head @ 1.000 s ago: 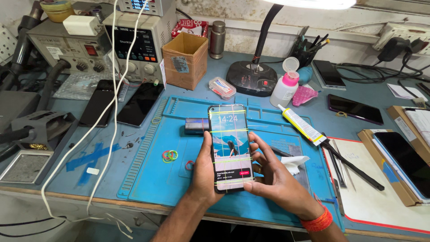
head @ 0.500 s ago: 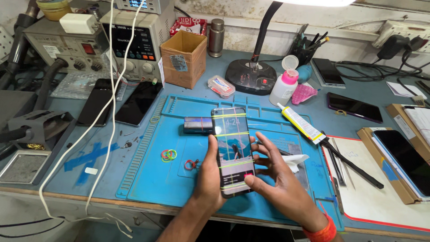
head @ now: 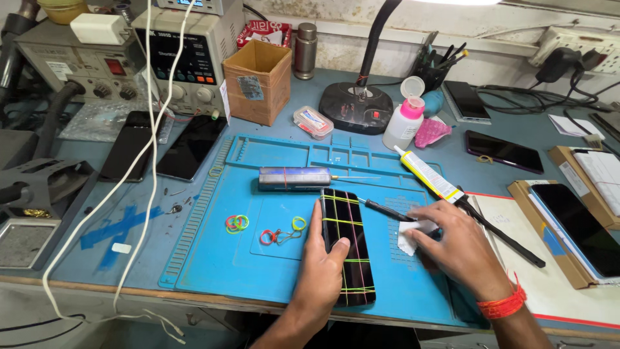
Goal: The person wraps colorful rubber bands around a smartphone, stretching each band around the phone body to build a crisscross grid over the back and screen. They turn the phone over repeatedly to add bands on both sides, then set the banded phone down on the work mat.
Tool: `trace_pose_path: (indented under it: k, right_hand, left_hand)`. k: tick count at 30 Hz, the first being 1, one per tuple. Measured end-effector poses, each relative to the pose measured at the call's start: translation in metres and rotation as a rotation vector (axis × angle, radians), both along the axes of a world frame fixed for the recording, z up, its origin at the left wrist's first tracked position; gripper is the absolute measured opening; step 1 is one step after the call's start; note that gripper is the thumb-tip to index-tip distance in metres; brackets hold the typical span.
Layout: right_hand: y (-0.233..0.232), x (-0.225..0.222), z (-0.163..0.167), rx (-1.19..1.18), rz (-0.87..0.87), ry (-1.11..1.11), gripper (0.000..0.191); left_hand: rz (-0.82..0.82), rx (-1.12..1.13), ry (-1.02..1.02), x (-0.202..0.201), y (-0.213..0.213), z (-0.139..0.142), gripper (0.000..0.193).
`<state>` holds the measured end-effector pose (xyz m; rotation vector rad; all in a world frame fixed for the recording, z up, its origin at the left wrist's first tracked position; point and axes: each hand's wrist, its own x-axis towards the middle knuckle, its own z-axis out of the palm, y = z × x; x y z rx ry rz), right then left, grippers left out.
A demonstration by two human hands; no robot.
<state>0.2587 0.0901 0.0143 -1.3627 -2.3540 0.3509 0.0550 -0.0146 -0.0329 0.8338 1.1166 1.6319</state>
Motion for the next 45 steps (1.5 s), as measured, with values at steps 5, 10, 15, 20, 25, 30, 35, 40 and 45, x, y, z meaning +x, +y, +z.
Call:
trace_pose_path:
  k: [5,10,15,20,25,30,35,40,45]
  right_hand:
    - [0.01,-0.011,-0.001,0.105,0.157,-0.018,0.043]
    - [0.013,-0.018,-0.007,-0.07,0.053,-0.147,0.033]
    - [0.013,0.031,0.003,-0.159,-0.093,-0.072,0.039]
    - [0.004,0.077,0.016,-0.36,-0.456,-0.189,0.04]
    - [-0.001,0.084,0.013,-0.218,-0.556,-0.389,0.045]
    - [-0.002,0.084,0.004,0.023,-0.389,-0.357,0.048]
    - [-0.004,0.09,0.004,-0.145,-0.335,-0.321,0.032]
    - [-0.005,0.089,0.021,-0.182,-0.474,-0.293,0.018]
    - [-0.01,0.075,0.034,-0.018,-0.386,-0.152,0.019]
  left_hand:
    - [-0.043,-0.048,-0.084,0.001,-0.005,-0.003,0.086]
    - [-0.033,0.078,0.028,-0.002,-0.006,-0.006,0.088]
    - [-0.059,0.107,0.064,-0.011,-0.014,-0.003,0.086]
    - [-0.09,0.068,0.144,-0.012,-0.022,0.008,0.083]
    - [-0.051,0.008,0.385,-0.009,-0.023,0.015,0.083]
    - [-0.121,-0.042,0.383,-0.014,-0.031,0.022,0.076]
    - [-0.138,-0.06,0.402,-0.036,-0.041,0.031,0.069]
    - [0.021,0.054,0.715,-0.073,-0.039,0.035,0.064]
    - [0.034,0.249,1.308,-0.115,0.01,0.031,0.066]
